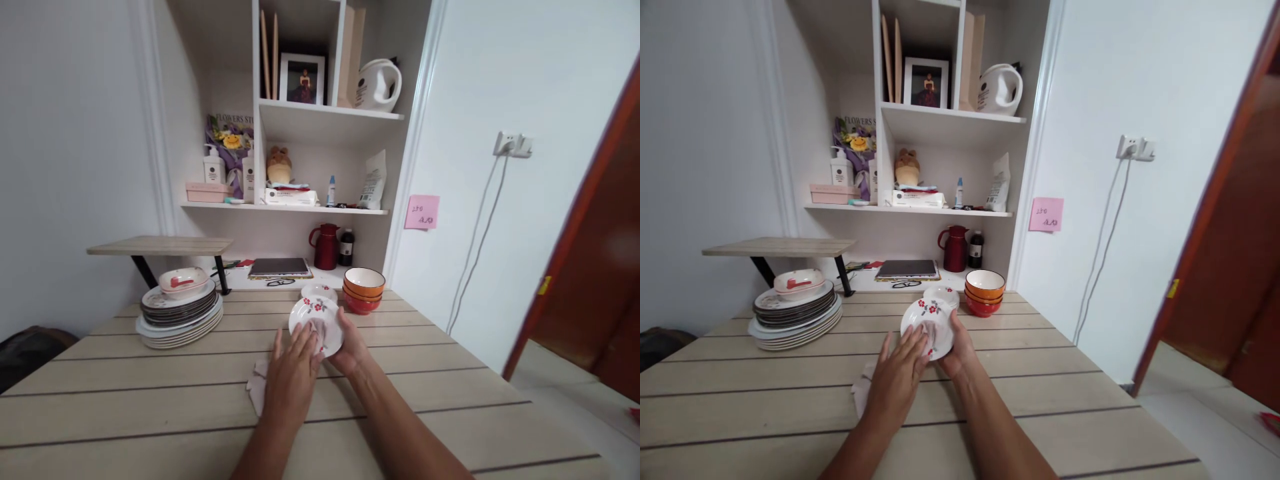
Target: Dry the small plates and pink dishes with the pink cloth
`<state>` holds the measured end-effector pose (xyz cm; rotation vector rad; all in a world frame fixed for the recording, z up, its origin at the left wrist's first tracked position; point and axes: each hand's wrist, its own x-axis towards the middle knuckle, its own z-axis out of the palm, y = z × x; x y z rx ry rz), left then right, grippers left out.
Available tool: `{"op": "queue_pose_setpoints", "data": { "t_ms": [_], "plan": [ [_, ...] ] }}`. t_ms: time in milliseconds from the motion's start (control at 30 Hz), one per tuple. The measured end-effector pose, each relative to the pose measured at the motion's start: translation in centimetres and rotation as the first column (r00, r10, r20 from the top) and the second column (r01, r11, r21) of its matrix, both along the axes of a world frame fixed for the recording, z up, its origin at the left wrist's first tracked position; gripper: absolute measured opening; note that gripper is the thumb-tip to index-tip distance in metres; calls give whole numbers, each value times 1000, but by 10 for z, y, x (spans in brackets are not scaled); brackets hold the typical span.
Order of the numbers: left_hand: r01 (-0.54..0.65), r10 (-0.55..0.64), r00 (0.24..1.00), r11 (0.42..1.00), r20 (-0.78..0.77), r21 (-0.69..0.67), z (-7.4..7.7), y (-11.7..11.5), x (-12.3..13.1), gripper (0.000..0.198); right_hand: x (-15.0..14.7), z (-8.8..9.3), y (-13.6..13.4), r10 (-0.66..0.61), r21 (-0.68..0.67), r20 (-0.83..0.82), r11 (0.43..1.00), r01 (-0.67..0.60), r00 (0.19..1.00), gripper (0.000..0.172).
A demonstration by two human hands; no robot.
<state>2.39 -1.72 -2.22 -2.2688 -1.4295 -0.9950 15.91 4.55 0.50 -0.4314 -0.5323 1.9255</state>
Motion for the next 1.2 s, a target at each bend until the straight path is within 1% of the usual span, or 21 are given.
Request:
{"op": "queue_pose_setpoints", "data": {
  "t_ms": [67,133,233,333,433,533,567,633,700,733,767,833,900,967,1067,1133,1200],
  "plan": [
    [-92,91,995,995,40,31,-1,1,-2,42,-4,0,-2,4,22,8,1000,-4,1000,60],
    [-146,144,988,988,63,42,-1,1,-4,43,-8,1,-5,7,20,34,1000,-8,999,58],
    [-204,200,976,978,81,39,-1,1,-7,44,-15,-1,-11,23,26,59,999,-24,998,53],
    [-220,218,974,975,65,25,-1,1,-9,46,-23,-7,-15,80,18,111,996,-82,991,53],
    [-165,165,986,986,6,14,-3,2,-11,48,-32,-14,-16,130,-44,140,991,-125,981,53],
    [-53,51,997,998,-66,-28,-5,3,-11,48,-34,-16,-12,95,-120,115,989,-81,989,48],
    [-8,3,996,999,-88,-48,-5,3,-9,48,-31,-15,-9,84,-139,106,988,-68,991,49],
    [78,-86,989,994,-117,-76,-4,3,-5,47,-22,-10,-4,84,-149,77,986,-72,994,58],
    [116,-124,985,991,-118,-70,-2,2,0,45,-9,-4,1,71,-101,28,993,-68,997,64],
    [102,-107,989,993,-105,-55,-1,2,2,44,-4,-2,2,45,-59,2,997,-45,999,65],
    [63,-66,994,997,-85,-36,0,1,4,42,0,0,3,12,-16,-19,1000,-13,1000,64],
    [-61,61,998,998,-31,2,2,1,5,41,3,1,3,-36,53,-38,998,38,999,63],
    [-190,190,982,982,20,23,3,1,2,41,-1,0,0,-25,76,-2,997,25,1000,63],
    [-273,271,961,962,48,29,2,2,-4,44,-11,-4,-6,20,48,87,999,-25,996,61],
    [-305,304,951,952,53,15,0,5,-13,49,-27,-11,-14,114,-9,201,993,-114,973,59],
    [-277,277,960,961,40,0,-1,6,-17,52,-35,-14,-18,148,-6,203,989,-150,968,57],
    [-213,213,977,977,10,-20,-2,6,-18,52,-37,-15,-18,133,-20,204,991,-131,970,51]
  ]
}}
